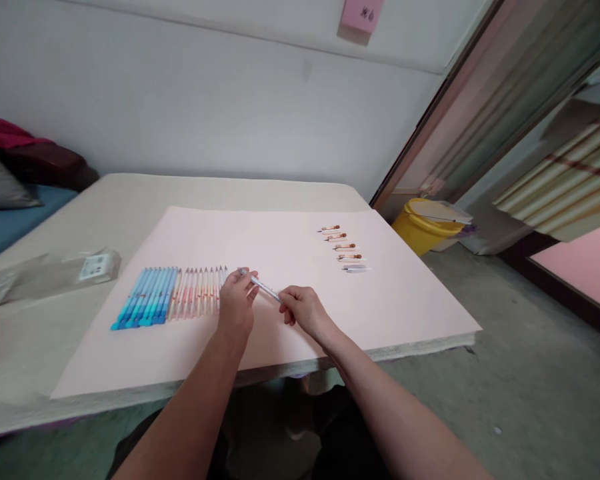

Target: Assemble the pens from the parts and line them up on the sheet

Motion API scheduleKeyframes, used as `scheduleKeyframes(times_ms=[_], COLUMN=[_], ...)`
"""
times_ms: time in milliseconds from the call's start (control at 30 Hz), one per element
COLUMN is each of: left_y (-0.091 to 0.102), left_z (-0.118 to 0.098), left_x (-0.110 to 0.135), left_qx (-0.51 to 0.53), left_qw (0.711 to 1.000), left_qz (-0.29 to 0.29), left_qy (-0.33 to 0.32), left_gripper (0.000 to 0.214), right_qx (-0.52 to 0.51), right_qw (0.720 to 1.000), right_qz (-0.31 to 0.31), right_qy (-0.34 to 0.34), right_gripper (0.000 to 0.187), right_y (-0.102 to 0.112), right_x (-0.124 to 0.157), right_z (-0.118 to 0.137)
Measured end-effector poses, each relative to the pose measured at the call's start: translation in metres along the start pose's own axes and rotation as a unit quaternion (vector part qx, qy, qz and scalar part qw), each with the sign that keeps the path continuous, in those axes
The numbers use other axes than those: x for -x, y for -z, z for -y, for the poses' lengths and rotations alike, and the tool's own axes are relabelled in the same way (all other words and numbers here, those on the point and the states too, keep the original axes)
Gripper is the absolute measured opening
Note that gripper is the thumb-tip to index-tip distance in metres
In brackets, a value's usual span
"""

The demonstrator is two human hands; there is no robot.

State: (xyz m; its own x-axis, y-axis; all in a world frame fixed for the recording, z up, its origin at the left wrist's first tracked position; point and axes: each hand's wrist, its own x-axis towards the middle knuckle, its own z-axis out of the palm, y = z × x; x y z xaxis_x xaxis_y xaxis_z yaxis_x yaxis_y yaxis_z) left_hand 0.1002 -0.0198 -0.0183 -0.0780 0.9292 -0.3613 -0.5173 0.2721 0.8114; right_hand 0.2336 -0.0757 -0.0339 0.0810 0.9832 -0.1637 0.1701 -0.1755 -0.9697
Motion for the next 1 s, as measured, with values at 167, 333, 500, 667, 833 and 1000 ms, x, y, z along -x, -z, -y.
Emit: scheduleKeyframes(times_ms=[167,333,500,667,833,1000], left_y=[0.0013,0.0014,0.0012,0.0030,0.0012,0.0020], left_z=[-0.0016,-0.0031,-0.0014,-0.0022,-0.0029,-0.0033], left_x=[-0.0006,-0.0010,-0.0008,-0.0023,-0.0005,-0.0006], left_qx=[-0.015,0.018,-0.024,0.011,-0.033,-0.031], left_qw=[0.999,1.000,0.999,1.000,0.999,0.999], left_qz=[-0.024,0.009,-0.023,0.022,-0.004,-0.003], left_qy=[-0.015,0.000,-0.017,-0.013,-0.032,-0.028], left_gripper=[0.021,0.021,0.022,0.027,0.028,0.035], right_qx=[-0.006,-0.001,0.010,0.008,0.002,0.001], right_qw=[1.000,1.000,1.000,1.000,1.000,1.000], right_qz=[0.006,0.002,0.010,0.009,0.006,0.007], right_qy=[0.000,0.002,0.011,0.006,0.014,0.006], right_gripper=[0.027,0.027,0.028,0.027,0.027,0.026], right_y=[-0.0003,0.0010,0.0008,0.0011,0.0015,0.0012], right_x=[-0.0002,-0.0007,0.0019,0.0020,0.0018,0.0023], right_z=[-0.0011,-0.0020,0.0010,0.0016,0.0004,0.0019])
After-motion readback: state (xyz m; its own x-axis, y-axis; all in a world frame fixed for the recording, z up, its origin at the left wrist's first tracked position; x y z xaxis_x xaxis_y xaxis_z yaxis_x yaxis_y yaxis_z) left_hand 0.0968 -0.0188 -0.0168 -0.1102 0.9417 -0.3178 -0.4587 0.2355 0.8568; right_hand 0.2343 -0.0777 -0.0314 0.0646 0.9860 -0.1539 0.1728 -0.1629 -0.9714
